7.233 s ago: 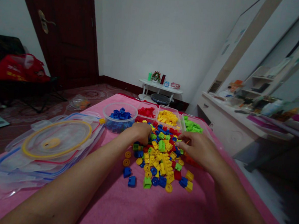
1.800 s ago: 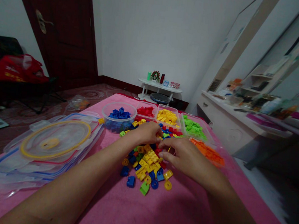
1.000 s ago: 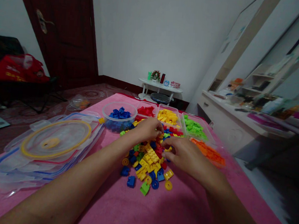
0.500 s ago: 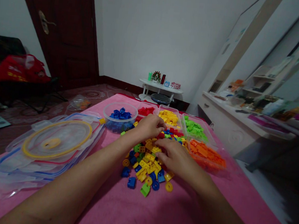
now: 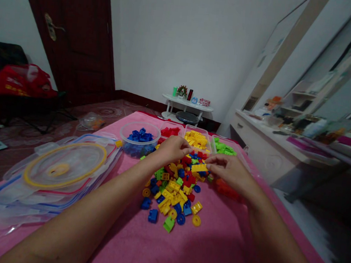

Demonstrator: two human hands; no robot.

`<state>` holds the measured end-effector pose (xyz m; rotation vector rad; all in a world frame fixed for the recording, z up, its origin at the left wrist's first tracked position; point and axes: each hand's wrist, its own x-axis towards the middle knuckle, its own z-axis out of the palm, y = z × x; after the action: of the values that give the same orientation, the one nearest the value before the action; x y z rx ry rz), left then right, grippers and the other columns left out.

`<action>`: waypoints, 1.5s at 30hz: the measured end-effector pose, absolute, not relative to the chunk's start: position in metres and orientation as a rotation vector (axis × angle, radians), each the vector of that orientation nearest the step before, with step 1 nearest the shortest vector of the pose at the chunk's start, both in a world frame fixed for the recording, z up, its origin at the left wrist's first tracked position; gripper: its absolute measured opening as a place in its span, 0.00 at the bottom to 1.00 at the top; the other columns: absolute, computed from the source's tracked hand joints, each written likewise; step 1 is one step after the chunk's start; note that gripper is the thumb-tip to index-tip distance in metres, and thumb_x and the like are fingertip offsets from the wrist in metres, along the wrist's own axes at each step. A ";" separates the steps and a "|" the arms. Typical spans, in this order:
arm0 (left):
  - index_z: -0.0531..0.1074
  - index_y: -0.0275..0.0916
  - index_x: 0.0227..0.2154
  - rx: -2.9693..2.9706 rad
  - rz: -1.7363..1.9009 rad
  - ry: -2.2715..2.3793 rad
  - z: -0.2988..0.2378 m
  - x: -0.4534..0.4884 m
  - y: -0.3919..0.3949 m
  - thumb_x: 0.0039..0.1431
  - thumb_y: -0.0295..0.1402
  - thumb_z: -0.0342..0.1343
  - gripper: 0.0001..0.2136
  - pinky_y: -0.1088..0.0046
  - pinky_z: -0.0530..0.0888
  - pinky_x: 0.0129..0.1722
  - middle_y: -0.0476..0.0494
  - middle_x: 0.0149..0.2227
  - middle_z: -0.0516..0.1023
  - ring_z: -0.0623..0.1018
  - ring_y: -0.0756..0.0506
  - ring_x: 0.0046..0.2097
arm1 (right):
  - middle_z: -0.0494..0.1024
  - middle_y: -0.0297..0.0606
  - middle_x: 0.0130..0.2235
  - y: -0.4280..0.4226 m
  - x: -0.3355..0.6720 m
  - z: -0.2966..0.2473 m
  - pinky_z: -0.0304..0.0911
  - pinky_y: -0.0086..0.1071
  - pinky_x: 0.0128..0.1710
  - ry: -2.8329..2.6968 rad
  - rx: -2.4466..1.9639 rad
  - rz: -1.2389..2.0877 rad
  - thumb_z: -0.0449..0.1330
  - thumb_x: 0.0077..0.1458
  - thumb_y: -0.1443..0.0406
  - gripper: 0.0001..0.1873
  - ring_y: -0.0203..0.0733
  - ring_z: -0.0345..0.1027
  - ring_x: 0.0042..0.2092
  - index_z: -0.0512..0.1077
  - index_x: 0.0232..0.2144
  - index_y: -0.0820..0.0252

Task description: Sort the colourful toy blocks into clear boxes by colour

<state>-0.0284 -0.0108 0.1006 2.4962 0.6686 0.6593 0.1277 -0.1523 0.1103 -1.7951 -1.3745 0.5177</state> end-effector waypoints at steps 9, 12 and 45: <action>0.78 0.41 0.38 2.685 0.541 0.889 0.095 -0.029 -0.012 0.52 0.30 0.52 0.12 0.73 0.69 0.39 0.42 0.39 0.79 0.76 0.45 0.41 | 0.74 0.44 0.48 -0.138 0.132 0.095 0.68 0.38 0.42 -1.257 -1.544 0.231 0.61 0.45 0.64 0.18 0.45 0.72 0.43 0.72 0.42 0.59; 0.77 0.40 0.40 2.767 0.450 0.975 0.091 -0.031 -0.013 0.50 0.27 0.54 0.14 0.68 0.69 0.44 0.38 0.43 0.77 0.75 0.40 0.46 | 0.76 0.42 0.43 -0.137 0.128 0.082 0.65 0.40 0.46 -1.540 -1.787 0.057 0.58 0.48 0.69 0.13 0.45 0.69 0.45 0.75 0.38 0.60; 0.68 0.33 0.32 0.815 0.246 0.383 0.090 -0.012 -0.036 0.54 0.36 0.57 0.10 0.89 0.54 0.12 0.49 0.24 0.67 0.67 0.57 0.20 | 0.75 0.40 0.41 -0.146 0.090 0.102 0.66 0.34 0.39 -1.518 -1.481 -0.163 0.56 0.54 0.66 0.10 0.41 0.70 0.41 0.74 0.38 0.57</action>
<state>-0.0118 -0.0355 0.0900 0.8154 0.3827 0.2463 0.0904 -0.1459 0.1024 -1.4815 -1.5184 -0.1633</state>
